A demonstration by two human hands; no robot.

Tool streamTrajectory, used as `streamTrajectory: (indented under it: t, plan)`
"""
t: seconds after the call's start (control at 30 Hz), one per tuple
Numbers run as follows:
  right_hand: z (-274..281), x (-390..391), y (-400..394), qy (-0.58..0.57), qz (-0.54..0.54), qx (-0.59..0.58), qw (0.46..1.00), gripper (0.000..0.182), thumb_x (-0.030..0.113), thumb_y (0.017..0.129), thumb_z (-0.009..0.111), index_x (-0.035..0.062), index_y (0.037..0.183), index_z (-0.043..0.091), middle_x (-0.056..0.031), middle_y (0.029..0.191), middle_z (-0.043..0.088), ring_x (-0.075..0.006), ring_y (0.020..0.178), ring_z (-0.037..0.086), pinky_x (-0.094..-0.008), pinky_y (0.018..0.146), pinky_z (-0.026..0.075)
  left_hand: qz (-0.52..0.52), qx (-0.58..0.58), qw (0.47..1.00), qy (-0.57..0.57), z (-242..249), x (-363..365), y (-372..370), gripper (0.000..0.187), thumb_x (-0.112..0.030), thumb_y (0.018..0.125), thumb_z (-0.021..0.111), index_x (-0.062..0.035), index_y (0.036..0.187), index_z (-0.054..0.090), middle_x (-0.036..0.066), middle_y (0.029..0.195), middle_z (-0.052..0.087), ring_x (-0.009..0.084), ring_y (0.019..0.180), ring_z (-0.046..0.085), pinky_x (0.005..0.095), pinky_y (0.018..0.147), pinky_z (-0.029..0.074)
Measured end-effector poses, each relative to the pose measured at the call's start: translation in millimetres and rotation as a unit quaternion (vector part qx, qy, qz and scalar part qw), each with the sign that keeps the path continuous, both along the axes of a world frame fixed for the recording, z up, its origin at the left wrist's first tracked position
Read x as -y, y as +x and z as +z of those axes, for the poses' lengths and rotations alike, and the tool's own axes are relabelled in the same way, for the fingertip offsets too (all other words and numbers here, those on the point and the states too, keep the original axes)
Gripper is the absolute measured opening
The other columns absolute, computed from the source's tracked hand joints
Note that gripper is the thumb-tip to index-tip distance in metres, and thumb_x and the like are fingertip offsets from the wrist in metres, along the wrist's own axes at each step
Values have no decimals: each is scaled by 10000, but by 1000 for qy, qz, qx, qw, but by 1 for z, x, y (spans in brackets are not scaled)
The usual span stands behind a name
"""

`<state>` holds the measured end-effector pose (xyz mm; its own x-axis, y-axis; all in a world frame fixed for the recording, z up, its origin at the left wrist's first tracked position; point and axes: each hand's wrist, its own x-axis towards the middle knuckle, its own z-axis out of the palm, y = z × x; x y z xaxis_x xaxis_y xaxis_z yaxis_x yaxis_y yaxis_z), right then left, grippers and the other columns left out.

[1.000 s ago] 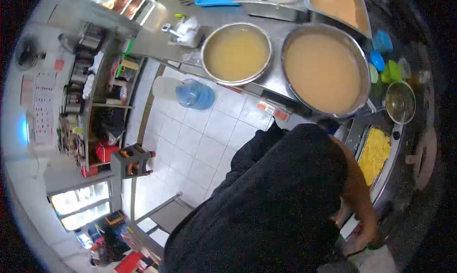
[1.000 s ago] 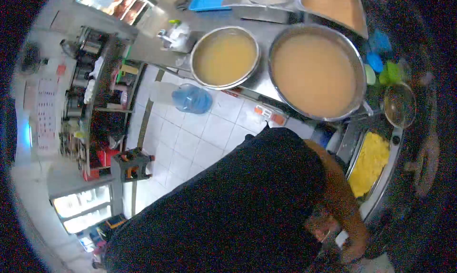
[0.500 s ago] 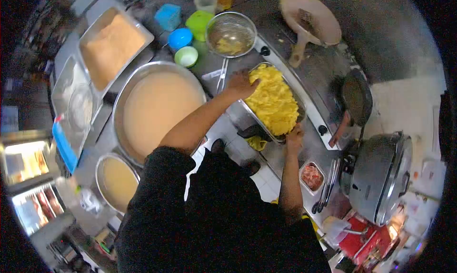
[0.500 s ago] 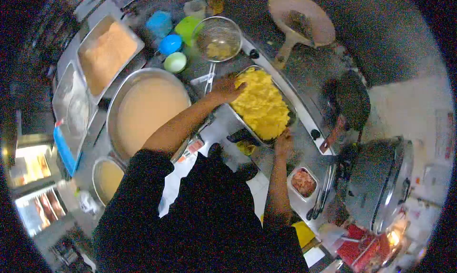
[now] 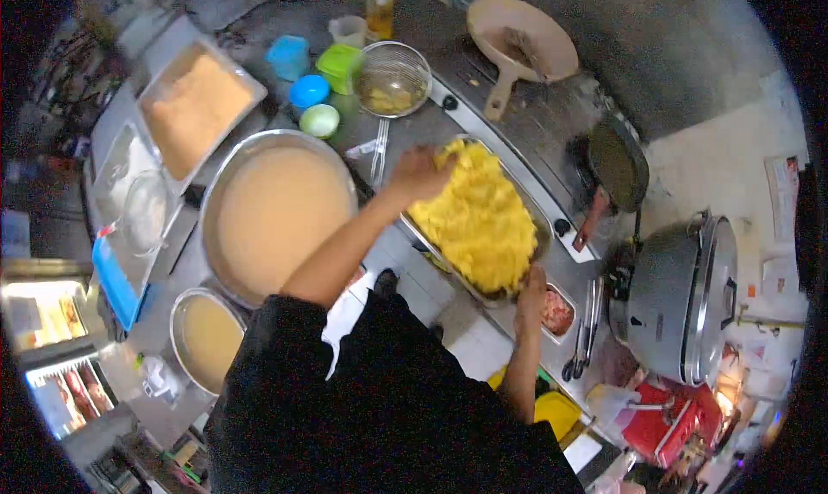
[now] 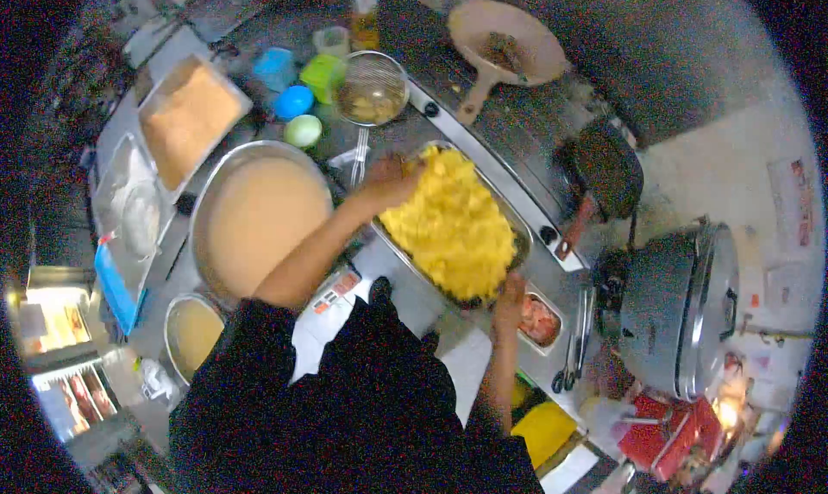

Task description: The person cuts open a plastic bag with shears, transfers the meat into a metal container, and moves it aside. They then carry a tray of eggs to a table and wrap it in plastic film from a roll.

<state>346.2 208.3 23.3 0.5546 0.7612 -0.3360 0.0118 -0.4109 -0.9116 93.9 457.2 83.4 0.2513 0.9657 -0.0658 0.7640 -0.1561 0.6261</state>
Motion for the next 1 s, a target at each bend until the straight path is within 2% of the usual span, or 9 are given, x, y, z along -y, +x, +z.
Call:
streamTrajectory:
  t: [0.1,0.17,0.33,0.47,0.6,0.7,0.8,0.97,1.0]
  plan:
    - [52,65,-15,-60,5,-65,996,493,306,1011,416,-9,1389,428,-203,1402,452,-326,1260,452,-390,1075,325,24,43,999,5,52,93,-42,663,-550,921,444,86,1066,564,313,1013,610,469,987,586,516,874,466]
    - [39,115,-15,-11,78,191,979,436,258,1010,416,-15,1346,467,-186,1308,531,-326,1197,500,-386,1032,380,73,25,996,-32,91,170,-69,555,-509,936,455,23,1041,574,305,956,615,470,914,598,525,806,473]
    - [29,145,-14,-146,304,156,928,403,284,1006,441,-36,1232,533,-167,1213,570,-310,1089,538,-385,965,425,270,17,958,-97,71,373,-121,618,-551,933,424,36,991,610,303,923,634,464,886,612,533,806,468]
    - [-94,186,-15,-17,454,-13,891,460,374,993,459,-28,1198,544,-157,1097,624,-254,957,590,-389,887,475,470,13,876,-106,55,552,-120,633,-560,937,415,39,927,619,290,893,639,452,871,615,508,790,475]
    - [21,234,-105,-38,607,128,783,515,409,1004,404,-66,1086,585,-169,1029,635,-305,925,583,-401,855,441,610,31,785,-102,54,704,-119,662,-576,940,397,50,898,609,282,884,637,428,863,620,503,788,473]
    - [62,142,-51,9,718,166,676,540,421,1010,389,-73,1112,580,-199,1077,638,-318,954,577,-412,868,428,646,39,755,-101,104,654,-41,670,-581,945,390,49,864,602,286,830,628,431,824,621,506,749,470]
    - [34,119,-68,-21,690,-58,721,566,437,1017,372,-77,1148,571,-223,1136,621,-314,996,564,-405,897,414,684,70,724,-57,114,666,-39,667,-589,938,418,45,821,594,280,760,614,436,761,611,502,696,464]
    - [71,183,-102,31,719,-75,690,570,461,1003,431,-39,1251,550,-128,1221,601,-210,1072,581,-338,928,445,704,119,700,9,145,762,-37,622,-566,938,448,31,834,589,280,792,616,442,788,604,493,715,463]
    - [150,237,-118,-67,717,-151,678,580,466,1000,431,-37,1272,529,-121,1243,591,-212,1093,579,-340,931,446,710,133,692,-6,163,789,-34,620,-565,938,449,32,846,590,282,805,618,444,802,605,491,726,465]
